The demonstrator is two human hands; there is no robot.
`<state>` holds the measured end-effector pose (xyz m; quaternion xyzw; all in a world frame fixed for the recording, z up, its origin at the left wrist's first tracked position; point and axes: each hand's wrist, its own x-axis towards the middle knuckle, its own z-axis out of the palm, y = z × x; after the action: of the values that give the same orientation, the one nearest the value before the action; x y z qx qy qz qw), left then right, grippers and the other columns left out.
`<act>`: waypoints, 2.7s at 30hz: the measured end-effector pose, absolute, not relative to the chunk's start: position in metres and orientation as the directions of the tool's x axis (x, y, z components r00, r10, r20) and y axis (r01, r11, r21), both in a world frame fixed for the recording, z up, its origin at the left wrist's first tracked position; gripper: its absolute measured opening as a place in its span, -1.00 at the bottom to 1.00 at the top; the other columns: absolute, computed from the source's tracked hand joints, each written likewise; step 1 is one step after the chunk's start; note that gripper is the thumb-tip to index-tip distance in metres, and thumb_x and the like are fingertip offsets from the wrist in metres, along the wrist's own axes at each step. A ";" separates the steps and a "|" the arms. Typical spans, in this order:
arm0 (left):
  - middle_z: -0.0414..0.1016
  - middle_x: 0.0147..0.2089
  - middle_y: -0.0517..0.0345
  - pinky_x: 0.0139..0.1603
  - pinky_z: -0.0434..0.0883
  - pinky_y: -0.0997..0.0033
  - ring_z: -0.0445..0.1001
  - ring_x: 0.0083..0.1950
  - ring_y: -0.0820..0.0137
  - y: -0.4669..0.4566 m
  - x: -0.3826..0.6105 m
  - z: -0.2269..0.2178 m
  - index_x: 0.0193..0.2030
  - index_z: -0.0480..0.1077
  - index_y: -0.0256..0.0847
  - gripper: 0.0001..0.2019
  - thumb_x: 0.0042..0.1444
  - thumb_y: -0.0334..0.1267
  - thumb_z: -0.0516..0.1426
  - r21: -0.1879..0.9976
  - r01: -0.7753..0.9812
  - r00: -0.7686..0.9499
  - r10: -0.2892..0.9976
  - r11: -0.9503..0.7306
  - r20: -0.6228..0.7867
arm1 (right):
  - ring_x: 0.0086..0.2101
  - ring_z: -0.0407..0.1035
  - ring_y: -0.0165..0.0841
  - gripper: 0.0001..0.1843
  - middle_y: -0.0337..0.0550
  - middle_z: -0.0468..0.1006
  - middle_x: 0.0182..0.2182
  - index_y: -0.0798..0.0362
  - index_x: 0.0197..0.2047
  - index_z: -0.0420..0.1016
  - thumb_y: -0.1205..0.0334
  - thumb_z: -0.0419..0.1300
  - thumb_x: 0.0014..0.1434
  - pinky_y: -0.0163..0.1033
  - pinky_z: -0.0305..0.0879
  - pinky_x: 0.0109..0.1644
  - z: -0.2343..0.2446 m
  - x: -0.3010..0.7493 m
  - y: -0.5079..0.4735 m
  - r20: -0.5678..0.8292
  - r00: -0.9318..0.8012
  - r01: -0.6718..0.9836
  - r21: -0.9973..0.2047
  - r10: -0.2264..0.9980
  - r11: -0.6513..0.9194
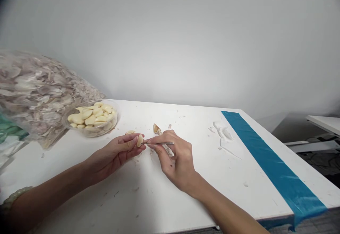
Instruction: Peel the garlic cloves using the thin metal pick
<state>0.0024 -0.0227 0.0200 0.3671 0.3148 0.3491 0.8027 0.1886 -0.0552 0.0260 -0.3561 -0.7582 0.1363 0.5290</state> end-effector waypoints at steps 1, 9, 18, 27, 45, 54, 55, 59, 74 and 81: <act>0.38 -0.23 0.23 0.10 0.32 0.49 0.42 -0.13 0.52 -0.023 0.002 0.020 -0.28 0.53 -0.20 -0.87 0.08 -0.23 0.19 0.811 -0.313 0.556 0.787 0.495 -0.266 | -0.37 0.43 -0.37 -0.71 -0.18 0.60 -0.34 -0.01 -0.21 0.45 0.56 0.12 0.10 -0.17 0.37 -0.31 0.026 0.189 -0.055 0.702 -0.186 0.395 -0.587 0.687 0.707; 0.41 -0.21 0.18 0.06 0.29 0.44 0.38 -0.14 0.49 -0.026 0.002 0.025 -0.27 0.52 -0.19 -0.83 0.05 -0.17 0.20 0.830 -0.257 0.600 0.755 0.496 -0.265 | -0.36 0.42 -0.36 -0.71 -0.19 0.60 -0.33 -0.02 -0.21 0.43 0.56 0.12 0.11 -0.16 0.36 -0.30 0.027 0.189 -0.056 0.695 -0.177 0.400 -0.596 0.697 0.696; 0.34 -0.35 0.24 -0.07 0.28 0.54 0.33 -0.24 0.56 -0.025 0.003 0.026 -0.45 0.41 -0.24 -0.83 0.08 -0.20 0.18 0.829 -0.275 0.625 0.746 0.487 -0.231 | -0.48 0.33 -0.40 -0.75 -0.21 0.60 -0.38 0.00 -0.24 0.46 0.53 0.13 0.10 -0.18 0.31 -0.36 0.029 0.190 -0.053 0.750 -0.134 0.470 -0.528 0.648 0.708; 0.34 -0.35 0.18 -0.12 0.29 0.51 0.32 -0.25 0.52 -0.027 0.003 0.026 -0.45 0.39 -0.26 -0.79 0.09 -0.16 0.16 0.843 -0.240 0.643 0.730 0.481 -0.234 | -0.51 0.34 -0.38 -0.82 -0.21 0.59 -0.41 -0.02 -0.30 0.46 0.47 0.16 0.12 -0.17 0.29 -0.42 0.029 0.192 -0.049 0.784 -0.028 0.562 -0.500 0.620 0.659; 0.30 -0.33 0.19 -0.15 0.29 0.53 0.29 -0.29 0.54 -0.029 0.003 0.029 -0.45 0.43 -0.27 -0.80 0.05 -0.17 0.19 0.838 -0.214 0.684 0.690 0.502 -0.238 | -0.51 0.32 -0.39 -0.82 -0.20 0.59 -0.41 -0.02 -0.27 0.45 0.46 0.15 0.14 -0.20 0.27 -0.44 0.031 0.197 -0.044 0.829 -0.008 0.655 -0.418 0.559 0.629; 0.31 -0.37 0.24 -0.11 0.29 0.52 0.32 -0.26 0.54 -0.024 0.001 0.021 -0.48 0.40 -0.25 -0.78 0.07 -0.15 0.17 0.826 -0.313 0.617 0.762 0.468 -0.197 | -0.46 0.39 -0.36 -0.77 -0.21 0.60 -0.39 -0.05 -0.20 0.46 0.46 0.16 0.13 -0.11 0.36 -0.30 0.031 0.192 -0.043 0.748 -0.253 0.530 -0.424 0.614 0.735; 0.31 -0.37 0.25 -0.12 0.30 0.53 0.33 -0.27 0.55 -0.024 0.001 0.021 -0.48 0.40 -0.25 -0.79 0.08 -0.16 0.17 0.823 -0.319 0.612 0.766 0.469 -0.199 | -0.44 0.40 -0.35 -0.74 -0.22 0.61 -0.37 -0.07 -0.18 0.46 0.48 0.16 0.12 -0.10 0.36 -0.29 0.030 0.191 -0.043 0.753 -0.263 0.494 -0.432 0.603 0.755; 0.31 -0.37 0.26 -0.08 0.30 0.54 0.35 -0.26 0.57 -0.024 0.002 0.023 -0.48 0.42 -0.26 -0.80 0.07 -0.19 0.19 0.805 -0.338 0.573 0.785 0.487 -0.235 | -0.39 0.45 -0.34 -0.64 -0.21 0.62 -0.33 -0.06 -0.13 0.45 0.55 0.19 0.07 -0.09 0.34 -0.27 0.031 0.191 -0.045 0.783 -0.291 0.371 -0.438 0.550 0.819; 0.39 -0.40 0.23 -0.03 0.34 0.51 0.40 -0.25 0.54 -0.026 0.002 0.024 -0.45 0.46 -0.27 -0.84 0.03 -0.22 0.22 0.813 -0.338 0.505 0.820 0.474 -0.268 | -0.37 0.46 -0.34 -0.62 -0.17 0.61 -0.34 -0.02 -0.10 0.42 0.57 0.21 0.06 -0.11 0.32 -0.30 0.032 0.191 -0.048 0.806 -0.339 0.354 -0.369 0.486 0.859; 0.44 -0.40 0.24 -0.05 0.39 0.53 0.45 -0.28 0.56 -0.026 0.003 0.023 -0.46 0.44 -0.28 -0.88 0.01 -0.29 0.24 0.802 -0.350 0.465 0.833 0.483 -0.299 | -0.38 0.46 -0.36 -0.67 -0.17 0.62 -0.33 -0.01 -0.15 0.46 0.57 0.17 0.08 -0.08 0.31 -0.24 0.032 0.189 -0.050 0.758 -0.294 0.304 -0.504 0.583 0.809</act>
<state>0.0031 -0.0256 0.0231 0.3410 0.3542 0.3768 0.7850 0.1888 -0.0503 0.0317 -0.2794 -0.7933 0.1331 0.5243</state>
